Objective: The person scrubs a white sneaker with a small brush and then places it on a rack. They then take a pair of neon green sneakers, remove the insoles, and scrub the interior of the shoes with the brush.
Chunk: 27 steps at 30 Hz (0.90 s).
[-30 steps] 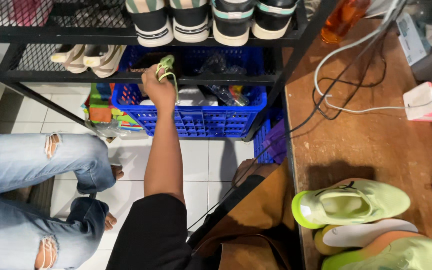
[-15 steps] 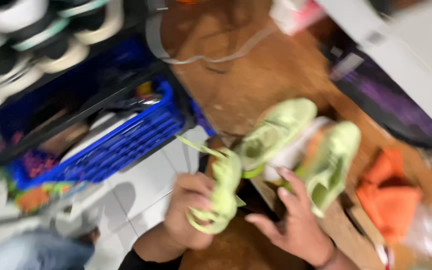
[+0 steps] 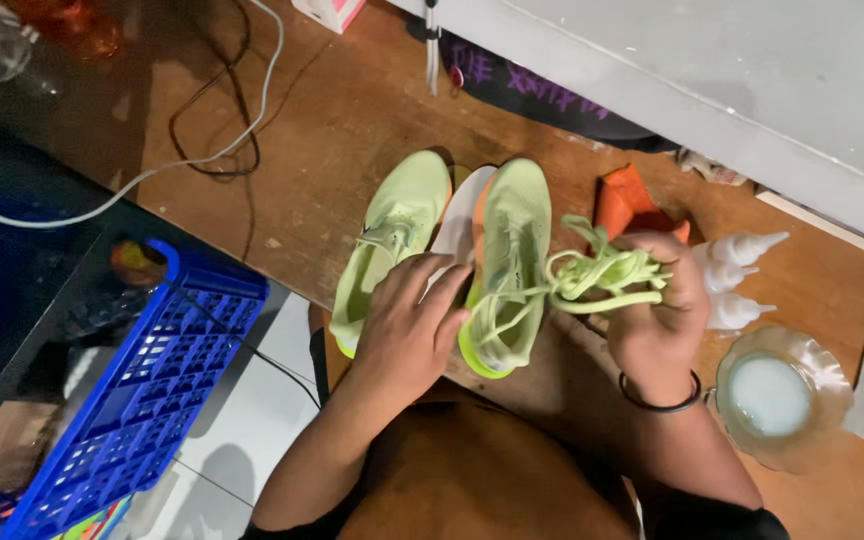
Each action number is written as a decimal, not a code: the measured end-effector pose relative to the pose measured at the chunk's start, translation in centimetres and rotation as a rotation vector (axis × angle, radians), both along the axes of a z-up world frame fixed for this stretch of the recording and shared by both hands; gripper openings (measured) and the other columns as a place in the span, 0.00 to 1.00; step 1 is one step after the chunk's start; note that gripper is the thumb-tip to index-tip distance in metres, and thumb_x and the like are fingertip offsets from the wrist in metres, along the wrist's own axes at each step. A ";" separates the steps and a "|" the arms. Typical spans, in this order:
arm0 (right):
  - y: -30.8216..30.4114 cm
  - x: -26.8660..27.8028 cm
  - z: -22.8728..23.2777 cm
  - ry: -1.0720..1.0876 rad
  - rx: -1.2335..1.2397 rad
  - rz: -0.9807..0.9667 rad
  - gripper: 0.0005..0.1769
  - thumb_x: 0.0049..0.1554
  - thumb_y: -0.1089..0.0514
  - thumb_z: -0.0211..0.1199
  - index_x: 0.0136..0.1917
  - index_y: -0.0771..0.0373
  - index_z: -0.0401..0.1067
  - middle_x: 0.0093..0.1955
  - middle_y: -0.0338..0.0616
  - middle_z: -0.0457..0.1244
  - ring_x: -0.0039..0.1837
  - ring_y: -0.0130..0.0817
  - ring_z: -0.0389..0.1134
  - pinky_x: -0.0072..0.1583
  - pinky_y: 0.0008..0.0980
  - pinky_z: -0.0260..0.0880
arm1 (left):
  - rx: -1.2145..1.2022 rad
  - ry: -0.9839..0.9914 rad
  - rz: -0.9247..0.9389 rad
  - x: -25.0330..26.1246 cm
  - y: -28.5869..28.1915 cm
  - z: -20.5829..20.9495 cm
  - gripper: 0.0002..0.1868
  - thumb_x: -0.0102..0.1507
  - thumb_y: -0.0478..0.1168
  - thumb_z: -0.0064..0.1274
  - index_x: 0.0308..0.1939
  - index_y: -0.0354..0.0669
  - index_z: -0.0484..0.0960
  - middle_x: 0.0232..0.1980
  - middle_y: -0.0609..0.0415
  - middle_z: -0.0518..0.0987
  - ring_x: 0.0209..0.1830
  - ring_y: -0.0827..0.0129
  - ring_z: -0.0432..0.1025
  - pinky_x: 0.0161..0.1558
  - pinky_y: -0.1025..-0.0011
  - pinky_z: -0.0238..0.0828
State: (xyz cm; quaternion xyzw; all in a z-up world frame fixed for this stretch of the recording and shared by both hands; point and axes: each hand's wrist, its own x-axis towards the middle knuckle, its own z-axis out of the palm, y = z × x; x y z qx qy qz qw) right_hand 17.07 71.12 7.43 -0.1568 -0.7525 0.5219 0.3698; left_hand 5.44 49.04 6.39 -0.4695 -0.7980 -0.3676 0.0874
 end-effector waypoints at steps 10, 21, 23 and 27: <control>1.5 0.3 -3.7 -0.848 0.755 0.018 0.27 0.49 0.55 0.65 0.62 0.59 0.70 0.62 0.51 0.63 0.65 0.55 0.62 0.63 0.59 0.62 | -0.570 0.382 0.245 2.5 -0.9 -6.7 0.21 0.63 0.44 0.47 0.60 0.51 0.72 0.71 0.48 0.64 0.76 0.62 0.50 0.67 0.50 0.37; -5.9 0.9 -4.9 -0.183 0.897 0.441 0.18 0.55 0.47 0.58 0.56 0.56 0.70 0.58 0.40 0.65 0.62 0.40 0.62 0.73 0.61 0.35 | -0.290 0.544 0.120 2.1 -0.7 -5.9 0.08 0.59 0.36 0.52 0.41 0.49 0.81 0.51 0.42 0.78 0.62 0.41 0.67 0.55 0.34 0.52; -5.6 1.0 -4.2 -0.191 0.918 0.409 0.16 0.53 0.50 0.61 0.54 0.56 0.71 0.57 0.41 0.64 0.57 0.40 0.65 0.70 0.58 0.43 | -0.256 0.569 0.115 2.2 -0.7 -5.1 0.07 0.59 0.35 0.53 0.40 0.49 0.82 0.48 0.42 0.79 0.58 0.41 0.69 0.53 0.32 0.55; -4.9 1.4 -4.5 -0.224 0.893 0.351 0.11 0.52 0.53 0.62 0.50 0.54 0.72 0.52 0.37 0.64 0.52 0.34 0.69 0.63 0.45 0.56 | -0.168 0.609 0.102 1.5 -0.8 -6.2 0.10 0.63 0.34 0.45 0.41 0.51 0.81 0.45 0.43 0.80 0.42 0.48 0.77 0.51 0.29 0.61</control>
